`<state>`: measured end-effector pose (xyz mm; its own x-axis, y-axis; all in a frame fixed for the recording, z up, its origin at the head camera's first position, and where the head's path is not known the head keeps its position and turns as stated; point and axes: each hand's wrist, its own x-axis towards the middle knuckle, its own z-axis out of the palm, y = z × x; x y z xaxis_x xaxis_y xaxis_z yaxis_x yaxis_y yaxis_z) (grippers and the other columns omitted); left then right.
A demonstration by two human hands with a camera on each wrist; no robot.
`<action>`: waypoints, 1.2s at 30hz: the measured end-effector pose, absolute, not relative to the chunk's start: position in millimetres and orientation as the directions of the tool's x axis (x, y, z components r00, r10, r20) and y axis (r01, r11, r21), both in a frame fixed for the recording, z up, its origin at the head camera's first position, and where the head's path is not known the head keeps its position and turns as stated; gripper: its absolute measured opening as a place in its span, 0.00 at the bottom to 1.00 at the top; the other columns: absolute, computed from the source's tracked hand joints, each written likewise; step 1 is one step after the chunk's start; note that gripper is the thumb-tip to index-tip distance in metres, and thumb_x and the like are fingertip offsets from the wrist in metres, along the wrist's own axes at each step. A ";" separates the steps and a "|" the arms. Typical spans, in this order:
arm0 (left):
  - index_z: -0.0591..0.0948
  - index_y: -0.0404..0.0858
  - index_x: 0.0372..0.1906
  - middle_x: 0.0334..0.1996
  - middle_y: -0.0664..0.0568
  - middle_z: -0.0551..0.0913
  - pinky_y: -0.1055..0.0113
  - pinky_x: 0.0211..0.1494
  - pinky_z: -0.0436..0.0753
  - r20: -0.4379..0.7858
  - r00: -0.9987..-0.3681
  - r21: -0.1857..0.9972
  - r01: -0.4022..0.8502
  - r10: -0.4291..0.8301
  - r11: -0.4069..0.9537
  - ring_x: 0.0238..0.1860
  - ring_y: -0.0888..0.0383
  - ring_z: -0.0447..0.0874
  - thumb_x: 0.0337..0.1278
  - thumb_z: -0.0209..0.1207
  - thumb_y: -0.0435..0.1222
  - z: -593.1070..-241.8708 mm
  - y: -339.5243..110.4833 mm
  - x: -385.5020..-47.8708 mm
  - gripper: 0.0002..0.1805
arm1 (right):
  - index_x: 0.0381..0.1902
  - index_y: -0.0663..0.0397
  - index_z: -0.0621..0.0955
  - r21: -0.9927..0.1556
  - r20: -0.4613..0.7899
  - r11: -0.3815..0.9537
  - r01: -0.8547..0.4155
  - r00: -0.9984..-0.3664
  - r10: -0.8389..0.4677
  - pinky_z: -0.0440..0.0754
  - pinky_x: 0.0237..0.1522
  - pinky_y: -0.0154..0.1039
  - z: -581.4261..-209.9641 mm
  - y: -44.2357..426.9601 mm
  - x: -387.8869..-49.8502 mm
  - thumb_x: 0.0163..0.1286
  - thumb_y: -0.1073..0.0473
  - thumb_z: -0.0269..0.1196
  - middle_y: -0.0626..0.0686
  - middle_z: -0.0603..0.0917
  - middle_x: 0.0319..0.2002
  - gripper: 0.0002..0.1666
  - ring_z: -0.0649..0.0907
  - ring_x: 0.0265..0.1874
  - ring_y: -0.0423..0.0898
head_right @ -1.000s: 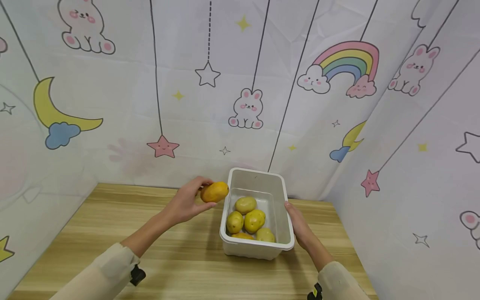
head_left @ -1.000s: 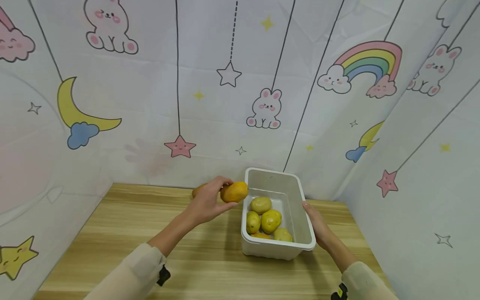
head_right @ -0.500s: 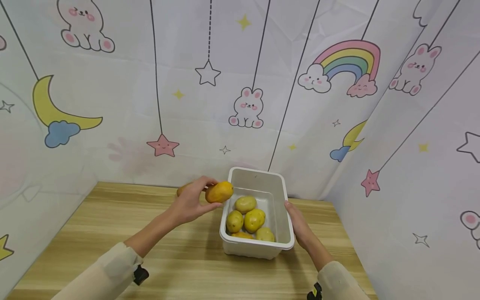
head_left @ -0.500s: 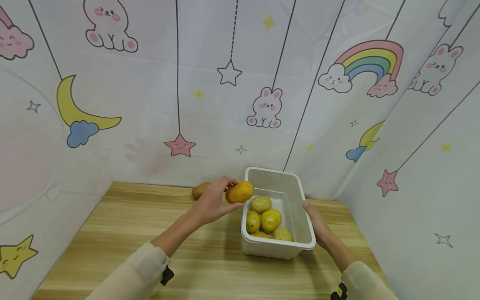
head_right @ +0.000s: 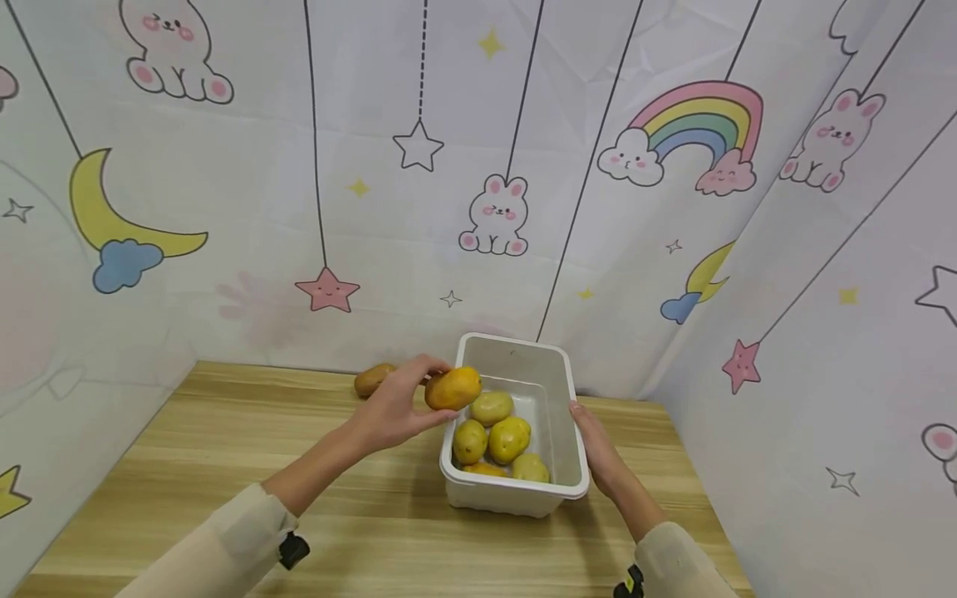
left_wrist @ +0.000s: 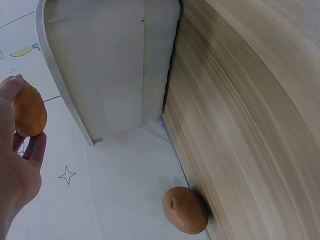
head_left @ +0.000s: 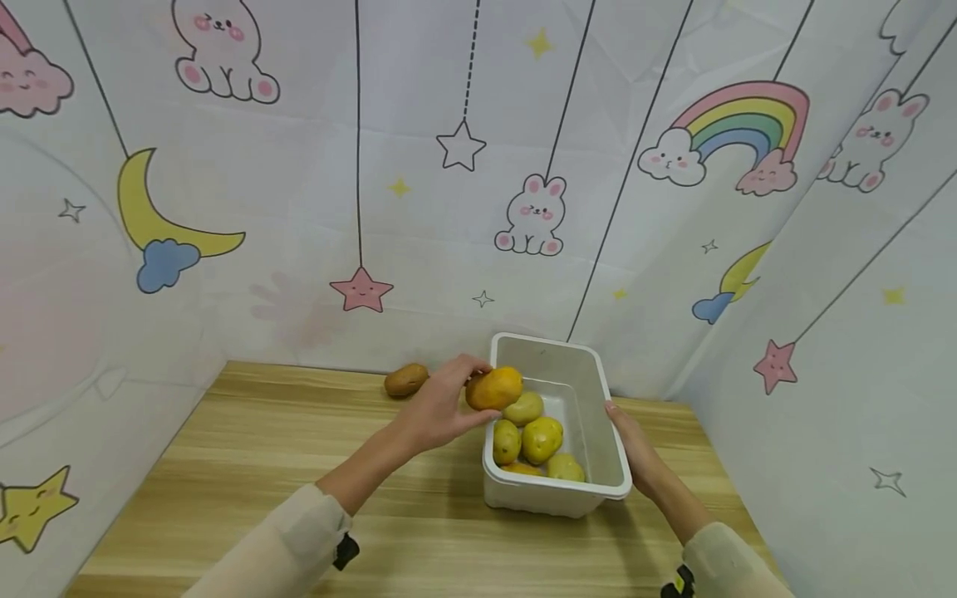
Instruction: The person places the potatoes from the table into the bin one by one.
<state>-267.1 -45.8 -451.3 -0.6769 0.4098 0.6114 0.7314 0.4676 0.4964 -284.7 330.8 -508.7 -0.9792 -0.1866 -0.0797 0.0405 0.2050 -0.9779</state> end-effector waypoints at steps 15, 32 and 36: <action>0.77 0.37 0.64 0.58 0.49 0.80 0.64 0.62 0.83 0.573 -0.694 0.491 0.716 0.435 0.496 0.57 0.55 0.80 0.60 0.77 0.43 -445.5 -25.9 -259.1 0.32 | 0.79 0.69 0.63 -0.977 -0.075 0.213 0.030 -0.976 -0.206 0.83 0.56 0.43 -506.1 331.1 -283.9 0.89 0.37 0.36 0.73 0.73 0.69 0.43 0.80 0.62 0.58; 0.75 0.38 0.66 0.61 0.50 0.79 0.65 0.64 0.82 0.512 -0.696 0.526 0.718 0.504 0.456 0.58 0.56 0.80 0.62 0.75 0.45 -446.3 -0.1 -252.4 0.33 | 0.80 0.65 0.62 -0.981 -0.090 0.186 0.056 -0.979 -0.182 0.83 0.56 0.44 -508.7 331.5 -282.8 0.88 0.36 0.38 0.73 0.73 0.69 0.42 0.80 0.61 0.59; 0.75 0.39 0.66 0.60 0.52 0.80 0.66 0.63 0.82 0.522 -0.683 0.509 0.730 0.510 0.456 0.57 0.58 0.81 0.61 0.76 0.46 -447.1 5.8 -251.9 0.34 | 0.80 0.65 0.62 -0.980 -0.088 0.191 0.053 -0.979 -0.183 0.83 0.56 0.44 -508.5 331.2 -283.0 0.88 0.35 0.37 0.73 0.73 0.70 0.43 0.80 0.62 0.59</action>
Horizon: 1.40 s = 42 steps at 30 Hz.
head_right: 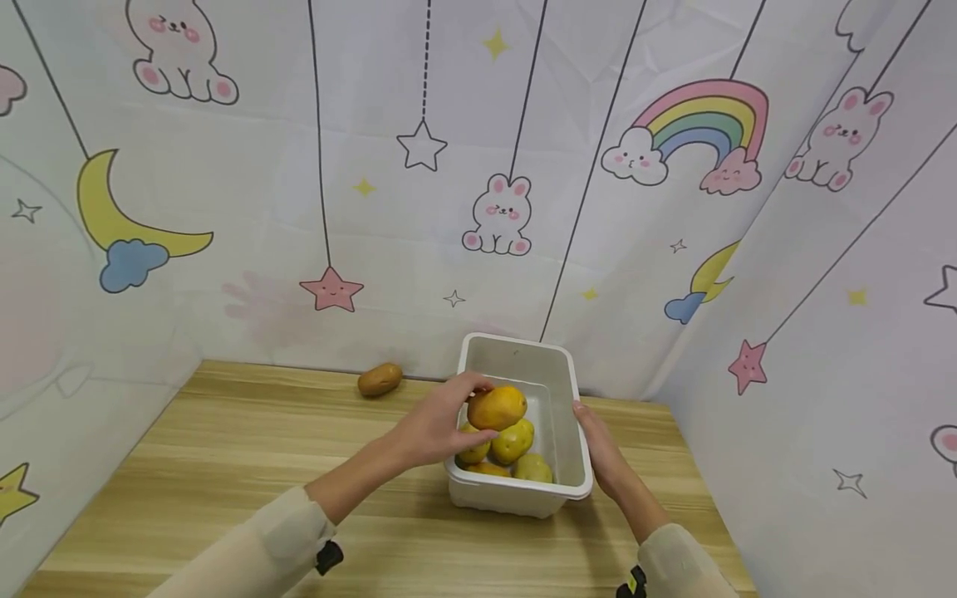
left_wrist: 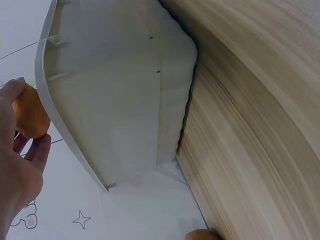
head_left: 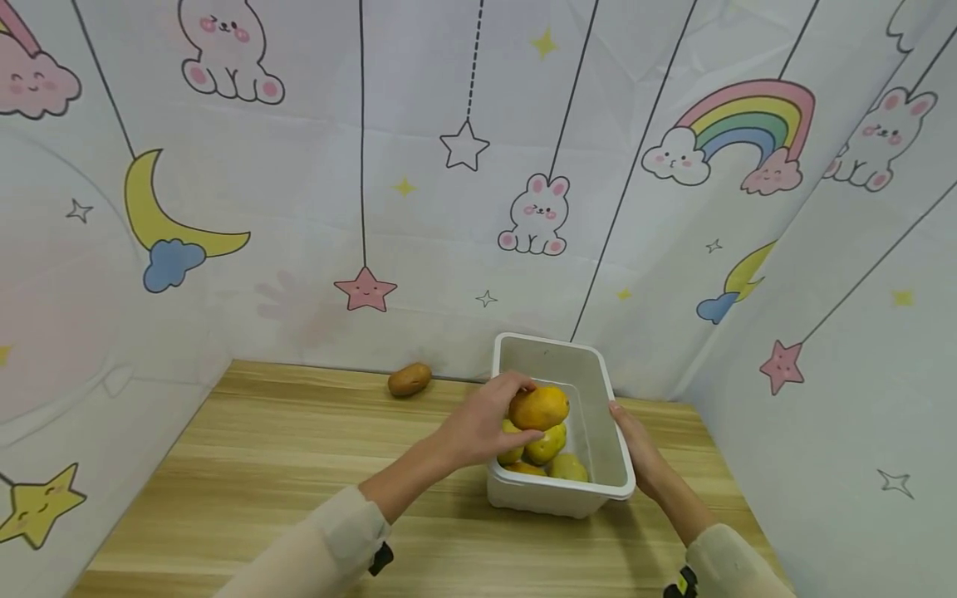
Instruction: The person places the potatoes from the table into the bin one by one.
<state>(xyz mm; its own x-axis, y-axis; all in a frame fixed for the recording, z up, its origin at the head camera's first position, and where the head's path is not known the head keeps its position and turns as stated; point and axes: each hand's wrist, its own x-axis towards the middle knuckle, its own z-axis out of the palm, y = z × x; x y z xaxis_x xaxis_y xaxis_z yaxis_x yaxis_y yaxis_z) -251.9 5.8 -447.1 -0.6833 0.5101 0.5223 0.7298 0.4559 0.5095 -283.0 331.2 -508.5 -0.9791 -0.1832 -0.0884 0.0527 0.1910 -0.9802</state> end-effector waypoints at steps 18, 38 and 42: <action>0.75 0.40 0.65 0.58 0.54 0.79 0.70 0.60 0.82 0.484 -0.684 0.505 0.728 0.546 0.464 0.53 0.61 0.80 0.62 0.75 0.49 -445.7 16.7 -248.9 0.33 | 0.79 0.66 0.63 -0.980 -0.094 0.190 0.060 -0.980 -0.176 0.83 0.57 0.46 -507.3 329.2 -284.4 0.88 0.36 0.38 0.72 0.74 0.69 0.43 0.80 0.61 0.59; 0.76 0.40 0.61 0.56 0.54 0.80 0.71 0.58 0.82 0.489 -0.656 0.456 0.754 0.575 0.473 0.53 0.61 0.81 0.61 0.75 0.50 -456.5 20.5 -246.1 0.32 | 0.79 0.67 0.63 -0.979 -0.092 0.196 0.057 -0.980 -0.176 0.82 0.59 0.49 -506.5 328.9 -282.7 0.88 0.35 0.37 0.73 0.73 0.70 0.43 0.79 0.63 0.62; 0.77 0.40 0.62 0.56 0.54 0.81 0.72 0.57 0.82 0.485 -0.656 0.451 0.754 0.578 0.478 0.53 0.60 0.81 0.61 0.75 0.51 -456.6 21.3 -245.4 0.32 | 0.80 0.67 0.63 -0.979 -0.097 0.196 0.061 -0.979 -0.178 0.81 0.60 0.50 -506.6 328.9 -282.4 0.88 0.35 0.37 0.73 0.72 0.71 0.44 0.78 0.65 0.63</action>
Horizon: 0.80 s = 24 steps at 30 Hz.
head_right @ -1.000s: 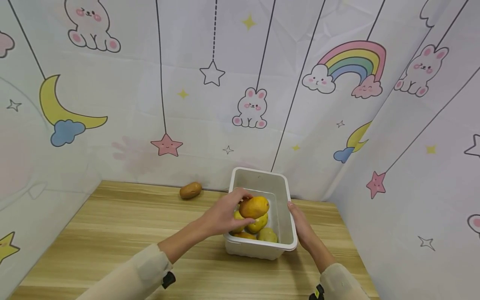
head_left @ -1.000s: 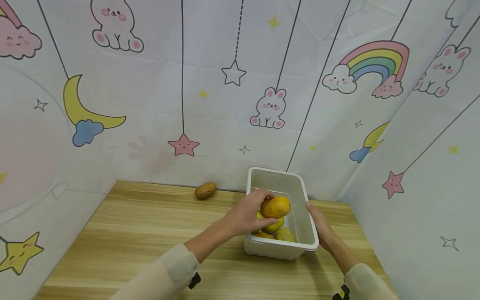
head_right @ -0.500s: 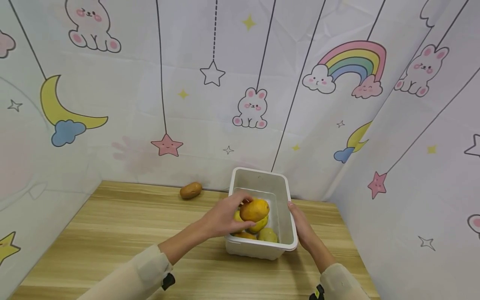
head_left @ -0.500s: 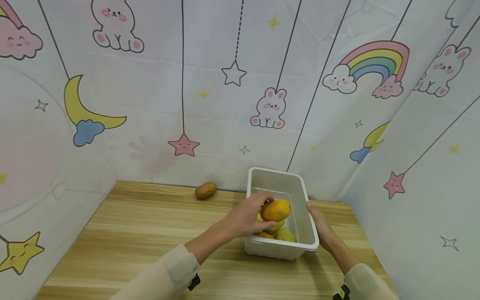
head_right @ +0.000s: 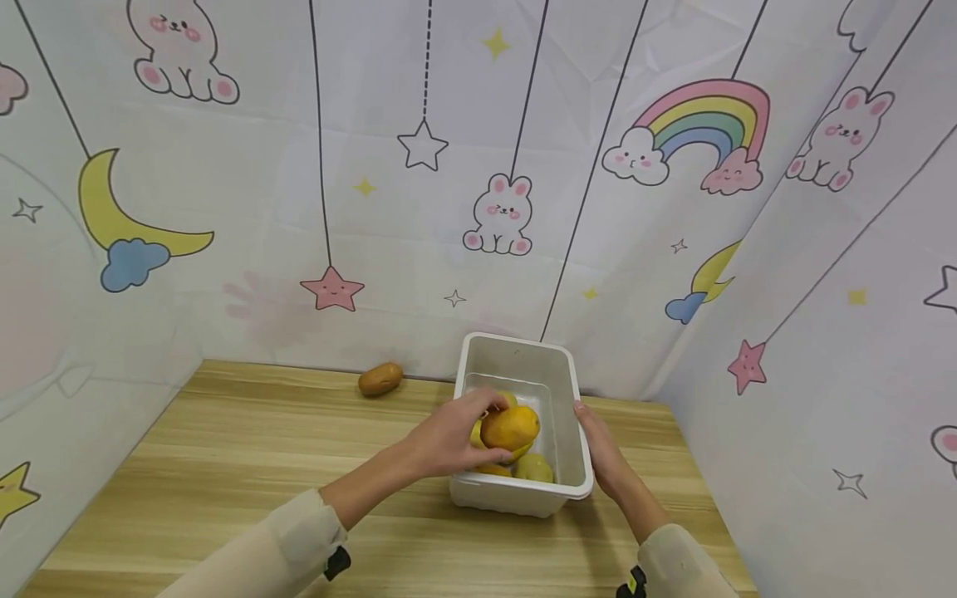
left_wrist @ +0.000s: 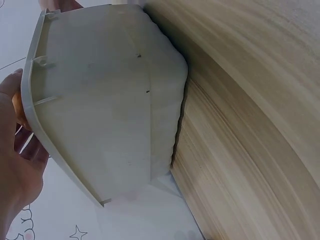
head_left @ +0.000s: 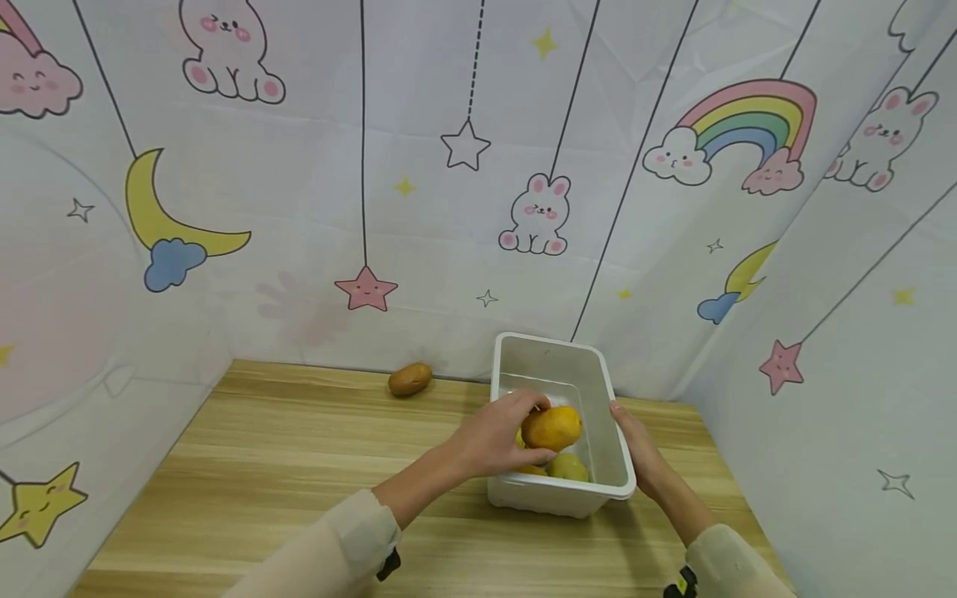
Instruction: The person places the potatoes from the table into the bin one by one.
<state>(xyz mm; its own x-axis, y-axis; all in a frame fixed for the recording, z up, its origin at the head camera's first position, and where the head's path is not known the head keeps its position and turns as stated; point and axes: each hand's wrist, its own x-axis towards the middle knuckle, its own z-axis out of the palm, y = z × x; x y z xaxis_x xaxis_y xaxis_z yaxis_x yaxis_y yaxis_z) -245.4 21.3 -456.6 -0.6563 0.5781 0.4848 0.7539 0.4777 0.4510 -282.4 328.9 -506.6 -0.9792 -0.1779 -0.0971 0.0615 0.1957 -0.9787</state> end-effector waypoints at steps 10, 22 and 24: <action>0.71 0.44 0.77 0.72 0.53 0.73 0.60 0.73 0.76 0.493 -0.634 0.397 0.773 0.595 0.495 0.70 0.55 0.74 0.56 0.73 0.63 -454.0 19.7 -247.9 0.49 | 0.80 0.66 0.63 -0.981 -0.095 0.185 0.062 -0.980 -0.177 0.82 0.59 0.47 -508.0 328.8 -282.0 0.88 0.35 0.37 0.73 0.72 0.71 0.44 0.78 0.65 0.61; 0.66 0.46 0.81 0.78 0.52 0.68 0.56 0.77 0.72 0.475 -0.623 0.389 0.782 0.622 0.486 0.76 0.54 0.67 0.56 0.72 0.65 -451.6 17.0 -247.8 0.53 | 0.81 0.63 0.63 -0.978 -0.087 0.202 0.051 -0.981 -0.176 0.81 0.59 0.47 -510.0 330.4 -283.8 0.87 0.34 0.38 0.72 0.71 0.72 0.44 0.76 0.67 0.63; 0.66 0.46 0.81 0.78 0.53 0.67 0.56 0.77 0.71 0.469 -0.626 0.394 0.779 0.623 0.487 0.77 0.54 0.67 0.57 0.72 0.64 -451.5 16.0 -248.0 0.53 | 0.81 0.63 0.62 -0.978 -0.081 0.203 0.043 -0.979 -0.186 0.80 0.60 0.47 -510.6 330.8 -284.5 0.87 0.34 0.37 0.72 0.71 0.72 0.44 0.76 0.68 0.64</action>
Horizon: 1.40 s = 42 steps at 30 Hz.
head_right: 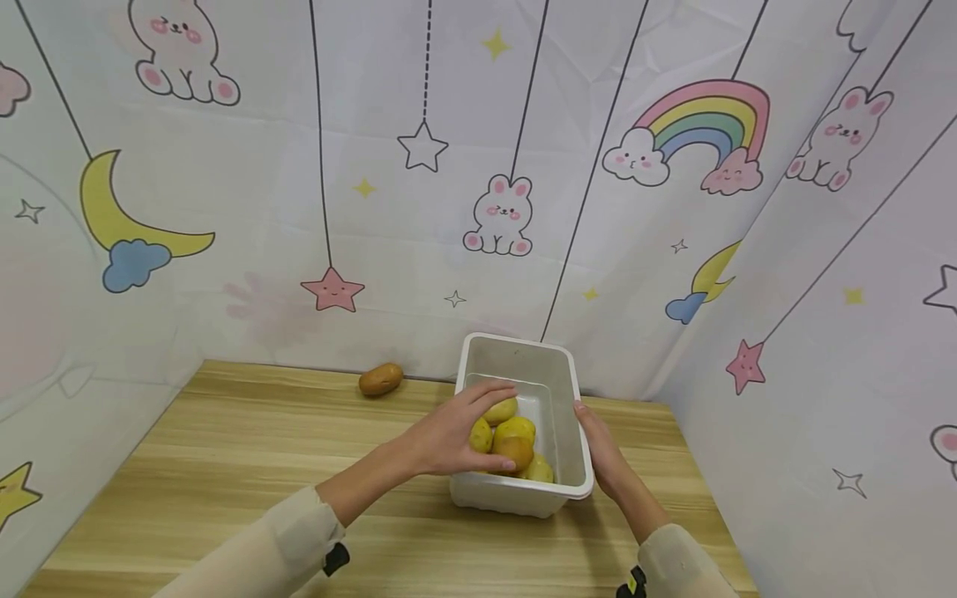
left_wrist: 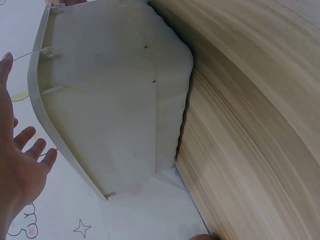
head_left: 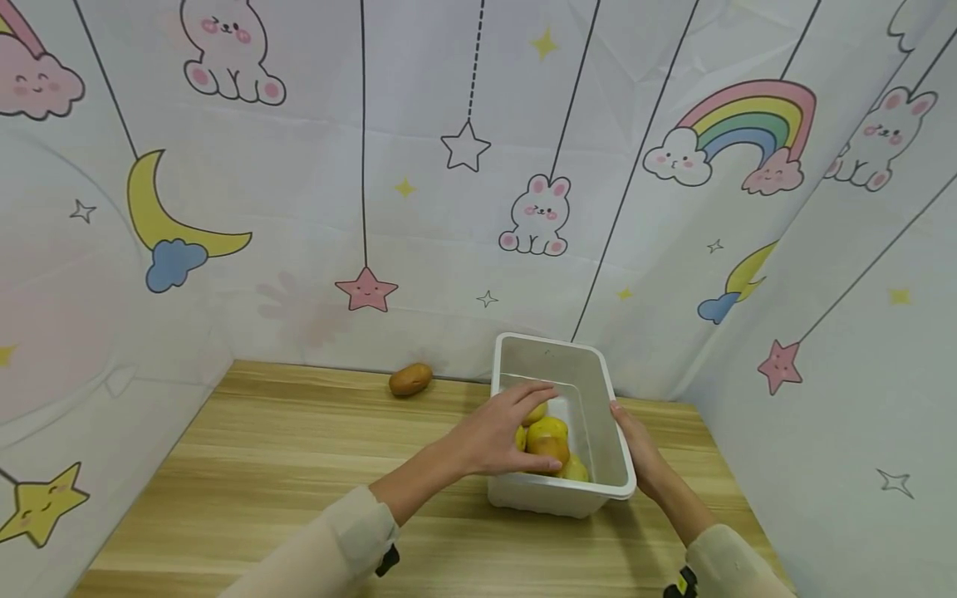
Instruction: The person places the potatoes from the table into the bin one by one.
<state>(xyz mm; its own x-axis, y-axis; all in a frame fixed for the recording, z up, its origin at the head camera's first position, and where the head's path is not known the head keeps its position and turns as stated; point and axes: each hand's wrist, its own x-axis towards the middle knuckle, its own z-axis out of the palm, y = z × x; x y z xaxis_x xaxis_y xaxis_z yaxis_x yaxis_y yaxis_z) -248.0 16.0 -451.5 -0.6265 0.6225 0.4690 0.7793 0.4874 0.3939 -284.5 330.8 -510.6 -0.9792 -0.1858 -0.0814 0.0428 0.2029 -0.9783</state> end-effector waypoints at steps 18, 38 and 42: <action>0.65 0.47 0.82 0.79 0.52 0.66 0.53 0.77 0.71 0.450 -0.629 0.408 0.776 0.634 0.481 0.77 0.53 0.66 0.59 0.71 0.63 -451.7 10.0 -250.0 0.51 | 0.81 0.62 0.62 -0.980 -0.078 0.197 0.041 -0.980 -0.184 0.80 0.61 0.45 -513.3 332.2 -285.4 0.87 0.33 0.38 0.71 0.71 0.73 0.44 0.75 0.69 0.64; 0.65 0.48 0.82 0.80 0.52 0.65 0.51 0.78 0.69 0.408 -0.681 0.423 0.731 0.609 0.535 0.78 0.50 0.64 0.59 0.69 0.65 -451.1 -12.4 -252.1 0.52 | 0.80 0.67 0.63 -0.983 -0.065 0.181 0.030 -0.979 -0.193 0.82 0.58 0.45 -512.3 329.5 -282.0 0.88 0.36 0.37 0.74 0.71 0.72 0.44 0.78 0.65 0.61; 0.65 0.48 0.82 0.80 0.52 0.65 0.49 0.78 0.69 0.407 -0.691 0.415 0.722 0.597 0.553 0.79 0.49 0.63 0.59 0.68 0.66 -449.7 -20.6 -254.2 0.52 | 0.80 0.67 0.63 -0.983 -0.058 0.180 0.022 -0.979 -0.197 0.83 0.57 0.44 -512.0 329.9 -282.2 0.88 0.36 0.36 0.74 0.71 0.71 0.43 0.79 0.64 0.60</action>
<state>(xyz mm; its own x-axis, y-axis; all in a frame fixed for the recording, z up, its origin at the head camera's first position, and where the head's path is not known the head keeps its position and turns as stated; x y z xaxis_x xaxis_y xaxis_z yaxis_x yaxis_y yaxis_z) -254.2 -20.6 -449.7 -0.6911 0.5972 0.4070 0.7224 0.5531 0.4150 -282.2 329.9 -512.0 -0.9787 -0.1968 -0.0578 0.0219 0.1799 -0.9834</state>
